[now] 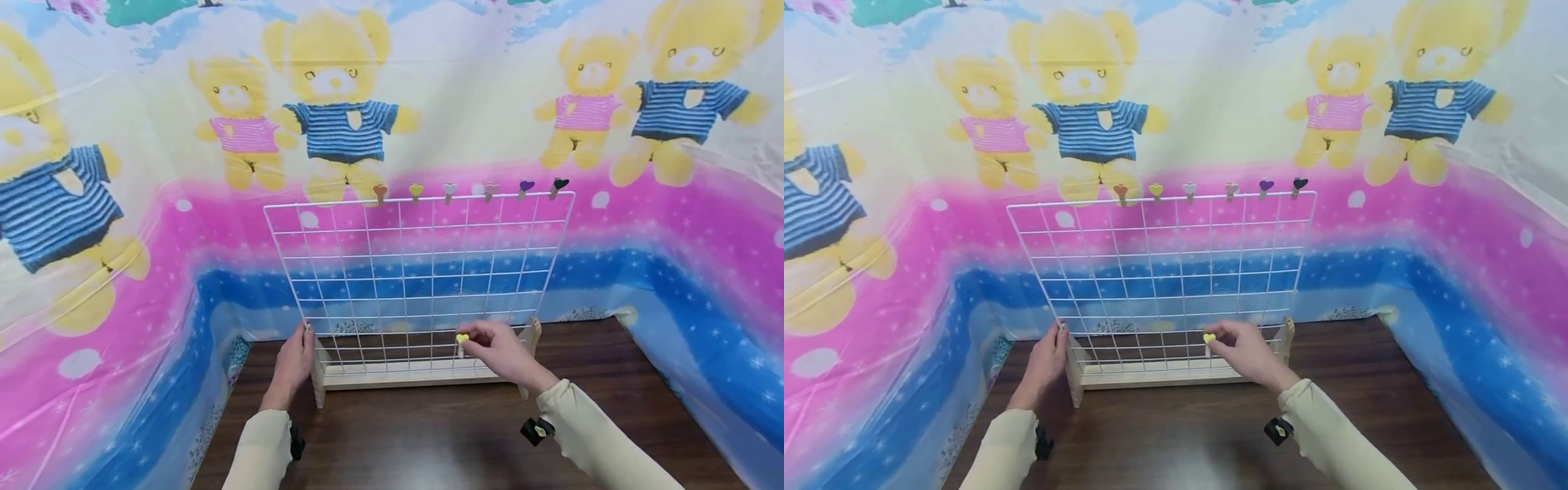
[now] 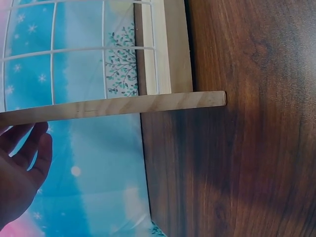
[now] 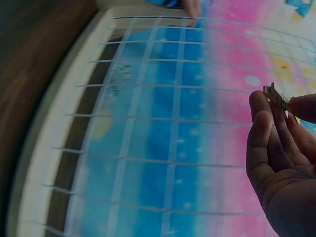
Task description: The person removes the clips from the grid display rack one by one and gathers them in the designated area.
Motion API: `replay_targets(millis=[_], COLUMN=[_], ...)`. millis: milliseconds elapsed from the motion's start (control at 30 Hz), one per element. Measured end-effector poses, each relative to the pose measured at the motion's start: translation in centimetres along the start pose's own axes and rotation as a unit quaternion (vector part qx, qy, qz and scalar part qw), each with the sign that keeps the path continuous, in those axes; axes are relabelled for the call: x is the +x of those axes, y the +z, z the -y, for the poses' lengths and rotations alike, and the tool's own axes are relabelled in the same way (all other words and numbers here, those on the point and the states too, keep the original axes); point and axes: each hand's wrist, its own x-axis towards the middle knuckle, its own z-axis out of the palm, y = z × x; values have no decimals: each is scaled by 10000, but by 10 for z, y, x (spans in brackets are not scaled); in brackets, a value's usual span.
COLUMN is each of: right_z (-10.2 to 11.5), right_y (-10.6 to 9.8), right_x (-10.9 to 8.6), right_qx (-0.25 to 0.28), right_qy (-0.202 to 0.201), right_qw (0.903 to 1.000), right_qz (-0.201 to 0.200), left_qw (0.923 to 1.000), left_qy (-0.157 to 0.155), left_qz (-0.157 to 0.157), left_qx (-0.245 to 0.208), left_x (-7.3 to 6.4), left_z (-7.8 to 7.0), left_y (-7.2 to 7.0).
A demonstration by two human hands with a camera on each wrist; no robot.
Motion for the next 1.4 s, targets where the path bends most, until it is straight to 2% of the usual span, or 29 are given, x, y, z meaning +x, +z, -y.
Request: replay_targets(millis=[200,400,567,733,1033,1200,1400], right_z=[-34,-74,-109,-137,-155,-158,-162], right_y=[7,15,26,40,72,89,105], right_x=[-12,-19,-27,-33,-38,-39,-41], right_qx=[-159,-502,-500,-485,-52,138,328], right_qy=[332,200,75,222,594,609,554], right_qw=[9993,9985,9987,9986,9971,9960,9958], right_qz=[6,-36,54,22,481,643,643], left_qw=[9999,9998,9997,9997,9997,9997,9996], left_qy=[112,124,143,107,61,-25,-29], left_qz=[5,148,207,216,212,250,265], left_qx=[81,35,37,28,-40,-47,-98], left_x=[1,1,0,1,0,0,-1], left_z=[2,3,3,4,3,3,5], left_y=[-1,-3,-3,-3,-3,-3,-3])
